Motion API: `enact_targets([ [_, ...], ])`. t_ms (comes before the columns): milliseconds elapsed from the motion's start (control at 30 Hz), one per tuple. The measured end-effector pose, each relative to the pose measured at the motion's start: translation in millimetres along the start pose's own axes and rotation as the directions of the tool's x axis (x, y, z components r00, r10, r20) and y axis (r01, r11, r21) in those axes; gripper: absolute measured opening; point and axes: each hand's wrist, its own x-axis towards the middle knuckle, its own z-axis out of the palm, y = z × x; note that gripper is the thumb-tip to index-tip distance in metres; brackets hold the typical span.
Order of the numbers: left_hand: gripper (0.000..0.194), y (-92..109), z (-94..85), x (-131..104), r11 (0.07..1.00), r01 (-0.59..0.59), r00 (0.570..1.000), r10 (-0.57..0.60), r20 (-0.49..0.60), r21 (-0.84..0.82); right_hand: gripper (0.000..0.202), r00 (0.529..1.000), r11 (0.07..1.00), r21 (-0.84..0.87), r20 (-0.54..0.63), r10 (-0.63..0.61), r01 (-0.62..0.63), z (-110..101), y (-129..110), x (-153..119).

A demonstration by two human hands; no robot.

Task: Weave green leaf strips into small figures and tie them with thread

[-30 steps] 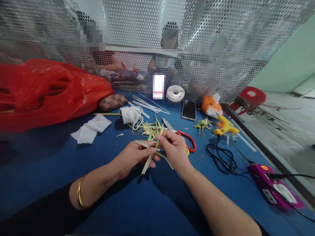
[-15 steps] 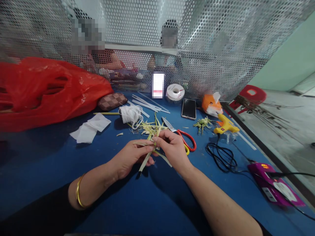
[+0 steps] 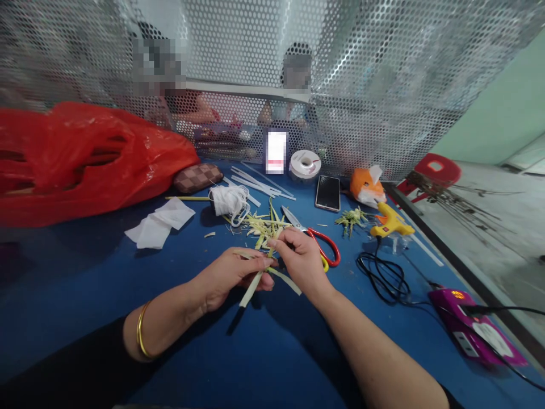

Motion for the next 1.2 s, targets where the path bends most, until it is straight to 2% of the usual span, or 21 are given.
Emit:
enact_targets([
  [67, 0.018, 2.3, 0.1, 1.3, 0.993, -0.045, 0.996, 0.037, -0.081, -0.105, 0.02, 0.999, 1.0, -0.009, -0.045, 0.026, -0.026, -1.7, 1.7, 1.7],
  [167, 0.015, 8.2, -0.8, 3.4, 0.947, -0.175, 0.965, 0.111, -0.236, -0.269, 0.021, 0.973, 0.991, 0.066, -0.189, 0.13, -0.12, -0.6, 1.9, -0.6],
  [267, 0.017, 12.9, -2.4, 4.3, 0.893, -0.274, 0.937, 0.164, -0.31, -0.356, 0.017, 0.964, 0.998, 0.03, -0.258, 0.062, -0.056, 3.1, -2.4, -8.5],
  [367, 0.021, 12.9, -2.4, 4.3, 0.87, -0.297, 0.932, 0.173, -0.319, -0.394, 0.014, 0.971, 0.97, -0.185, -0.154, -0.184, 0.155, 5.9, -8.6, -18.5],
  [467, 0.022, 7.9, -0.4, 5.1, 0.865, -0.3, 0.935, 0.183, -0.303, -0.402, 0.018, 0.925, 0.844, -0.396, 0.046, -0.376, 0.363, 8.6, -11.5, -25.2],
  [533, 0.024, 3.0, 0.8, 6.3, 0.862, -0.325, 0.931, 0.22, -0.292, -0.389, 0.031, 0.901, 0.762, -0.494, 0.119, -0.418, 0.419, 11.3, -11.2, -27.2],
  [600, 0.029, -1.7, 1.4, 7.8, 0.865, -0.34, 0.926, 0.242, -0.289, -0.368, 0.036, 0.896, 0.709, -0.567, 0.137, -0.421, 0.42, 14.5, -10.2, -28.2],
  [700, 0.03, -6.0, 1.7, 9.1, 0.883, -0.33, 0.927, 0.237, -0.291, -0.332, 0.027, 0.898, 0.651, -0.639, 0.153, -0.413, 0.408, 17.6, -8.5, -28.8],
  [800, 0.023, -6.9, 2.2, 9.1, 0.893, -0.327, 0.927, 0.241, -0.286, -0.31, 0.017, 0.877, 0.598, -0.673, 0.165, -0.452, 0.435, 17.6, -6.5, -28.2],
  [867, 0.02, -6.7, 2.9, 8.8, 0.892, -0.329, 0.929, 0.245, -0.278, -0.31, 0.014, 0.873, 0.606, -0.665, 0.151, -0.465, 0.437, 17.1, -4.9, -27.2],
  [933, 0.019, -6.5, 3.6, 8.5, 0.89, -0.326, 0.931, 0.245, -0.27, -0.317, 0.01, 0.892, 0.663, -0.63, 0.109, -0.439, 0.404, 16.9, -3.8, -26.5],
  [1067, 0.019, -6.1, 5.2, 7.3, 0.892, -0.313, 0.935, 0.229, -0.272, -0.326, 0.006, 0.949, 0.81, -0.518, 0.013, -0.314, 0.275, 18.2, -2.8, -27.4],
  [1200, 0.019, -3.8, 7.2, 5.6, 0.884, -0.312, 0.936, 0.224, -0.271, -0.349, 0.008, 0.982, 0.871, -0.464, -0.014, -0.189, 0.161, 19.5, -3.8, -28.9],
])
